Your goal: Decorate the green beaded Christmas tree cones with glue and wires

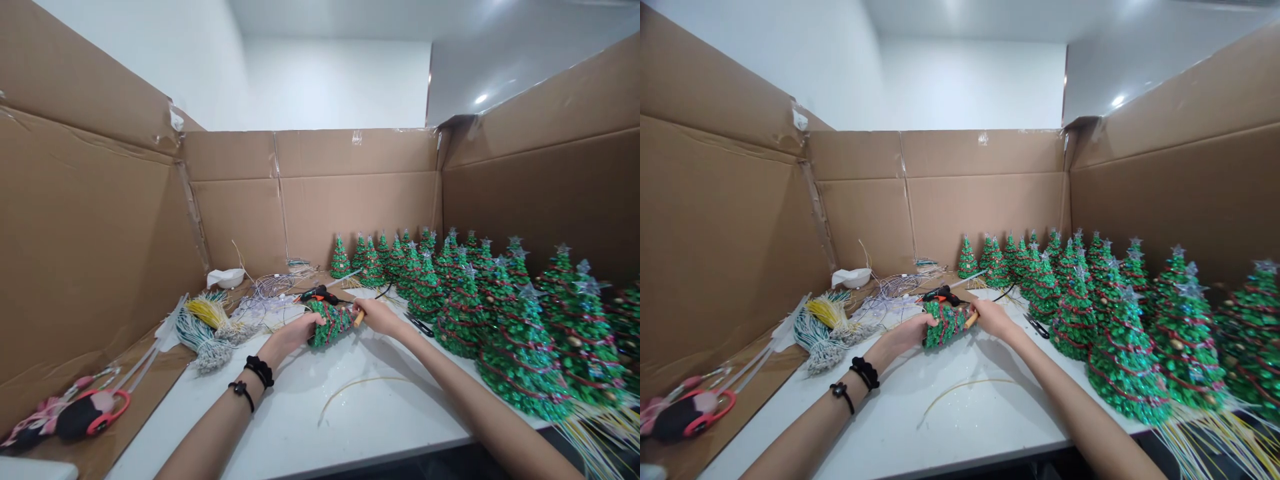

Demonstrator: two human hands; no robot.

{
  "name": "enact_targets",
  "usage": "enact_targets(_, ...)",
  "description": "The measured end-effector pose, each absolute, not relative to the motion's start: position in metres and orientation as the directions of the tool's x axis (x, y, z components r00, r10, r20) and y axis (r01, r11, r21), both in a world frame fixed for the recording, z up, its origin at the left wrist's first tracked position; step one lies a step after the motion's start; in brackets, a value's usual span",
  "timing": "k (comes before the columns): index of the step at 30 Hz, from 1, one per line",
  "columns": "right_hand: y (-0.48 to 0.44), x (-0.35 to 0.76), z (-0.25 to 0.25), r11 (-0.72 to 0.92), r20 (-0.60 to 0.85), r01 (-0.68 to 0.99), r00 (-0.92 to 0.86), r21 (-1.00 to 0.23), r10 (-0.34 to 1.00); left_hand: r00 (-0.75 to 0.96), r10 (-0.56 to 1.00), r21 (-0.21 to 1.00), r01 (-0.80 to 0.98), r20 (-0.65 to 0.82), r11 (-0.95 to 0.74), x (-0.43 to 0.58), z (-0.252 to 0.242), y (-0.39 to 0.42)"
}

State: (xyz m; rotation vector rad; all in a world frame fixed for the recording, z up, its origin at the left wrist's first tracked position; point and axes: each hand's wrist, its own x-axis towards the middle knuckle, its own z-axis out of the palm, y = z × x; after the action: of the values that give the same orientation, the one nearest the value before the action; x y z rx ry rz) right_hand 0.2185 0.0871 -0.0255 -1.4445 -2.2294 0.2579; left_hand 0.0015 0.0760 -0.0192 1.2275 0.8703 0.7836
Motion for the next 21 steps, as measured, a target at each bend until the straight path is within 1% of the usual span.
enact_targets(4, 0.088, 0.215, -0.029, 0.437, 0.323, 0.805, -0.322, -0.401, 0.890, 0.462, 0.879, 0.988, -0.037, -0.117, 0.150, 0.002, -0.021, 0.078)
enact_targets(9, 0.089, 0.220, -0.024, 0.478, 0.343, 0.765, -0.351, -0.431, 0.871, 0.483, 0.867, 0.987, -0.027, -0.124, 0.157, -0.005, -0.025, 0.087)
enact_targets(12, 0.083, 0.224, -0.014, 0.531, 0.347, 0.700, -0.405, -0.478, 0.846, 0.484, 0.867, 0.988, -0.027, -0.122, 0.154, -0.016, -0.025, 0.093)
enact_targets(14, 0.075, 0.223, -0.008, 0.589, 0.283, 0.618, -0.526, -0.521, 0.802, 0.481, 0.867, 0.986, -0.029, -0.132, 0.166, -0.023, -0.024, 0.095)
enact_targets(15, 0.070, 0.221, -0.006, 0.611, 0.220, 0.588, -0.601, -0.529, 0.768, 0.488, 0.862, 0.983, -0.032, -0.141, 0.179, -0.026, -0.024, 0.095)
enact_targets(17, 0.059, 0.217, -0.002, 0.639, 0.061, 0.583, -0.713, -0.502, 0.698, 0.492, 0.857, 0.979, -0.042, -0.156, 0.202, -0.030, -0.023, 0.094)
enact_targets(19, 0.047, 0.214, 0.002, 0.602, -0.091, 0.633, -0.722, -0.487, 0.686, 0.463, 0.871, 0.977, -0.047, -0.165, 0.210, -0.030, -0.021, 0.093)
enact_targets(20, 0.041, 0.215, 0.005, 0.558, -0.146, 0.658, -0.703, -0.506, 0.696, 0.439, 0.882, 0.977, -0.043, -0.170, 0.209, -0.030, -0.021, 0.093)
enact_targets(21, 0.036, 0.216, 0.008, 0.525, -0.154, 0.669, -0.682, -0.526, 0.715, 0.413, 0.893, 0.977, -0.036, -0.177, 0.210, -0.029, -0.020, 0.093)
